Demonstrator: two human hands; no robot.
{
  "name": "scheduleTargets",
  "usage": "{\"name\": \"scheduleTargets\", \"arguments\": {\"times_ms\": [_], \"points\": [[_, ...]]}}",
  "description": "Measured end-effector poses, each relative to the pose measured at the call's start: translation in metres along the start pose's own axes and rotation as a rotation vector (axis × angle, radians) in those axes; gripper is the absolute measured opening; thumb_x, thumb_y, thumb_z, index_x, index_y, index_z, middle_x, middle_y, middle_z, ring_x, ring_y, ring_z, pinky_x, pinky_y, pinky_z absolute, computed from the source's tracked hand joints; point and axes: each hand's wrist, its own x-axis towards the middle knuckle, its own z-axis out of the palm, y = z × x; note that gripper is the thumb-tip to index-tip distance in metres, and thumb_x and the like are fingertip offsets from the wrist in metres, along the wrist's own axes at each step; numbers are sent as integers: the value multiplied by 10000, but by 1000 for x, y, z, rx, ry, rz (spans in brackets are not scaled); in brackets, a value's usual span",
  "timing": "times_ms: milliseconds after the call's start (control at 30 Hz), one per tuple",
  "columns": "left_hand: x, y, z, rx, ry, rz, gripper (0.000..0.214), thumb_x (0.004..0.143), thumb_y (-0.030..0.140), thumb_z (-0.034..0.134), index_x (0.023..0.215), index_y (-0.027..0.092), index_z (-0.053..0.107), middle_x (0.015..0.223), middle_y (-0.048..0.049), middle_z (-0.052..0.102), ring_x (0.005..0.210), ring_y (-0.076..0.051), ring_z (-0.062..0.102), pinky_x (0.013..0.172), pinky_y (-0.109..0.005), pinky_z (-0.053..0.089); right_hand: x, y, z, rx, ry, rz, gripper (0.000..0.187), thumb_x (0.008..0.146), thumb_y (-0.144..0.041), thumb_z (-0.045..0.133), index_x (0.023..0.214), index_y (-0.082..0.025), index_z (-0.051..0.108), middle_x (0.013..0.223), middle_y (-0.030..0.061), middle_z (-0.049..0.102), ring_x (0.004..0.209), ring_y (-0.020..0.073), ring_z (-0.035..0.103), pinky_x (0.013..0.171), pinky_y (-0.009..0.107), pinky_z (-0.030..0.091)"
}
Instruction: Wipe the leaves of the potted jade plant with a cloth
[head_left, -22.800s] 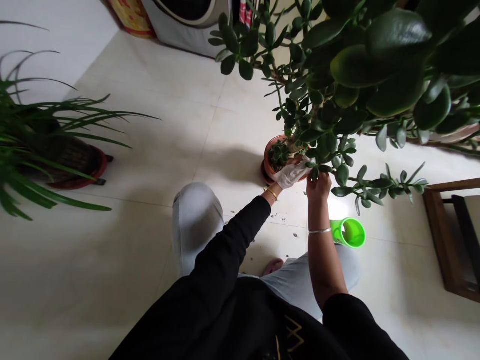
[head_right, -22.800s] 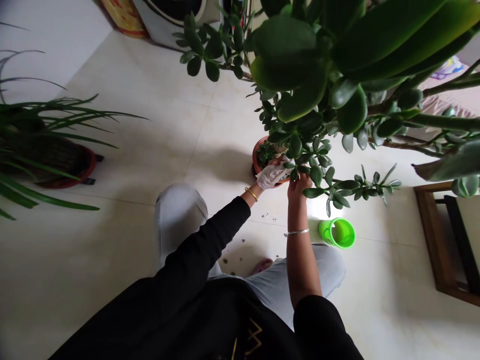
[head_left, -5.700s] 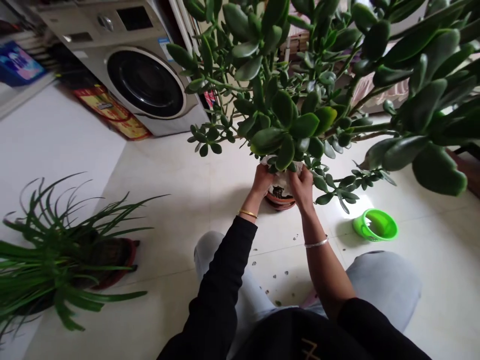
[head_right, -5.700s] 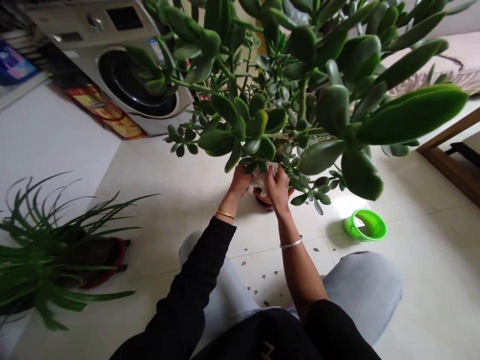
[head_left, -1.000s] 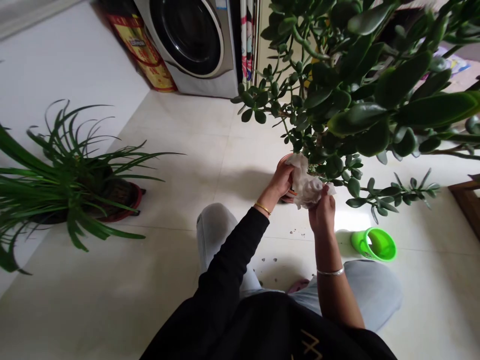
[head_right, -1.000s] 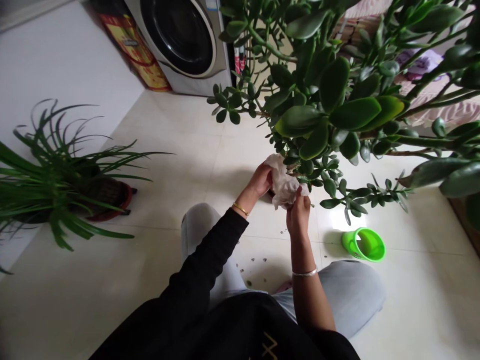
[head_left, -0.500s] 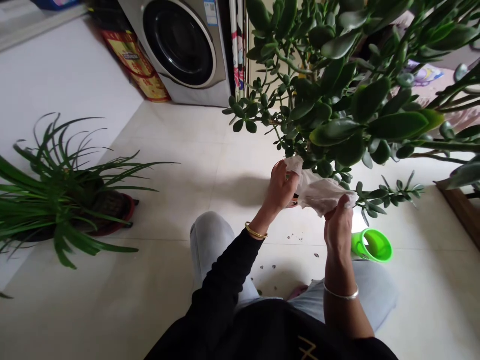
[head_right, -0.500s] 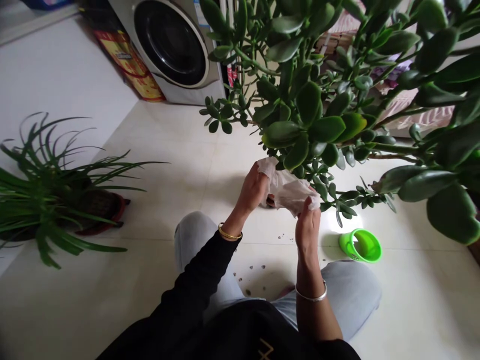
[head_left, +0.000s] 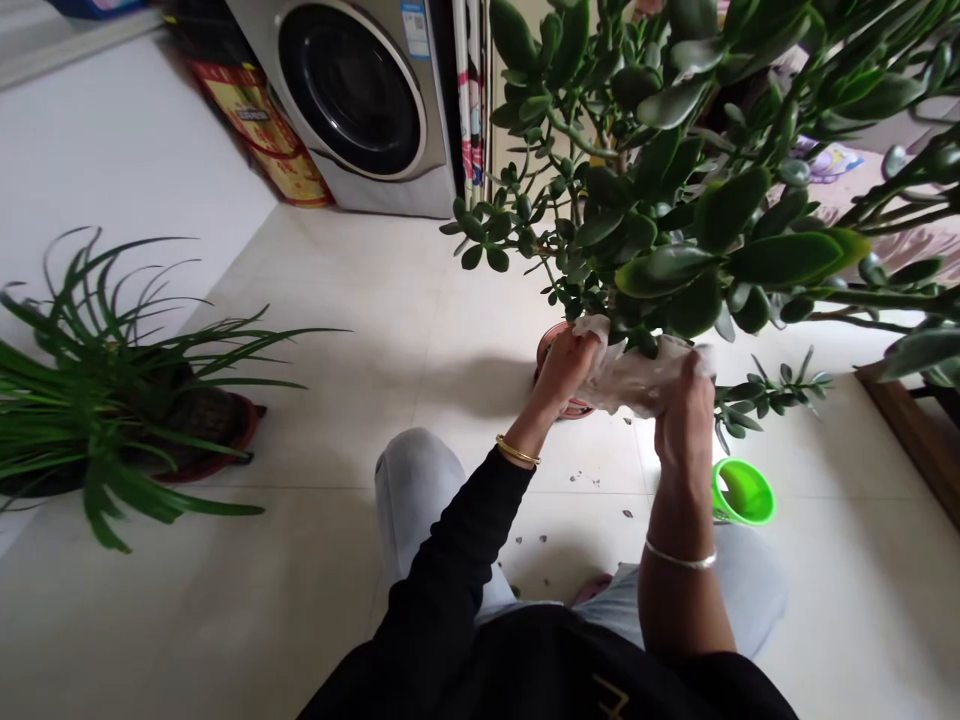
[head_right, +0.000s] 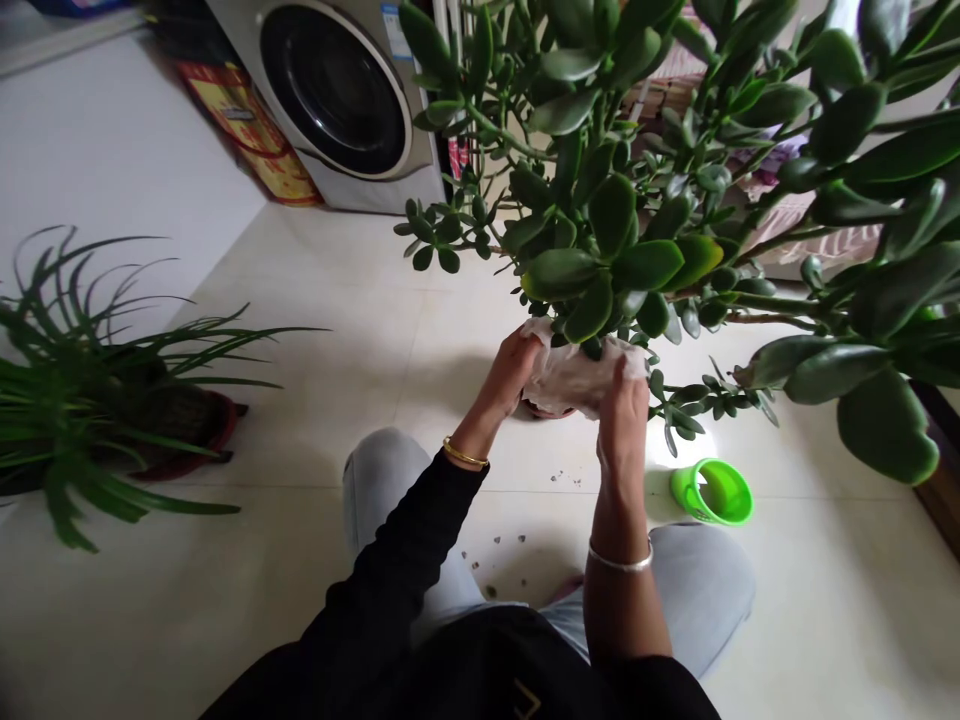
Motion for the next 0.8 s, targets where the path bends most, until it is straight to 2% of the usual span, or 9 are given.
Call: {"name": "scheduleTargets", "arguments": {"times_ms": [67,200,267,367,500,633,800], "points": [[2,3,4,-5,-19,5,48,890,156,608,873,195,630,833,5,663,829,-152,614,807,-290,485,13,5,4,-92,-1,-35,422,915,-590,625,1134,-235,690,1021,52,728,939,220,697,830,368,575],[5,2,8,22,-27,70,122,832,88,669,864,199,630,839,5,692,807,-143,623,780,-276,484,27,9,16,-172,18,-124,194,856,-402,659,915,-217,647,770,-30,608,708,146,560,692,290,474],[7,0,10,28,-30,74,145,820,71,676,849,203,622,807,15,678,777,-136,609,753,-271,476,30,7,21,-170,46,-135,189,835,-387,661,781,-221,587,678,-57,508,628,124,461,613,273,392],[8,-3,13,3,-30,68,168,802,68,701,828,202,602,773,31,638,751,-127,574,725,-266,457,32,4,25,-144,73,-111,267,807,-411,696,698,-231,531,628,-73,431,579,110,369,557,273,304],[11,-1,16,-5,-31,79,110,855,98,675,841,191,616,791,15,652,778,-134,594,750,-273,470,34,2,24,-66,49,-100,244,800,-395,707,699,-235,553,625,-72,452,590,114,389,579,271,353],[16,0,19,92,37,129,150,842,100,705,780,200,612,773,10,669,757,-140,598,738,-276,476,34,4,20,-44,2,-70,158,789,-361,680,741,-235,597,620,-71,489,587,115,418,593,273,383],[16,-3,18,170,65,185,127,861,93,656,805,205,636,838,-19,710,807,-159,632,761,-288,483,29,4,13,14,-98,-6,191,765,-376,677,903,-244,692,733,-39,629,693,153,561,685,305,473]]}}
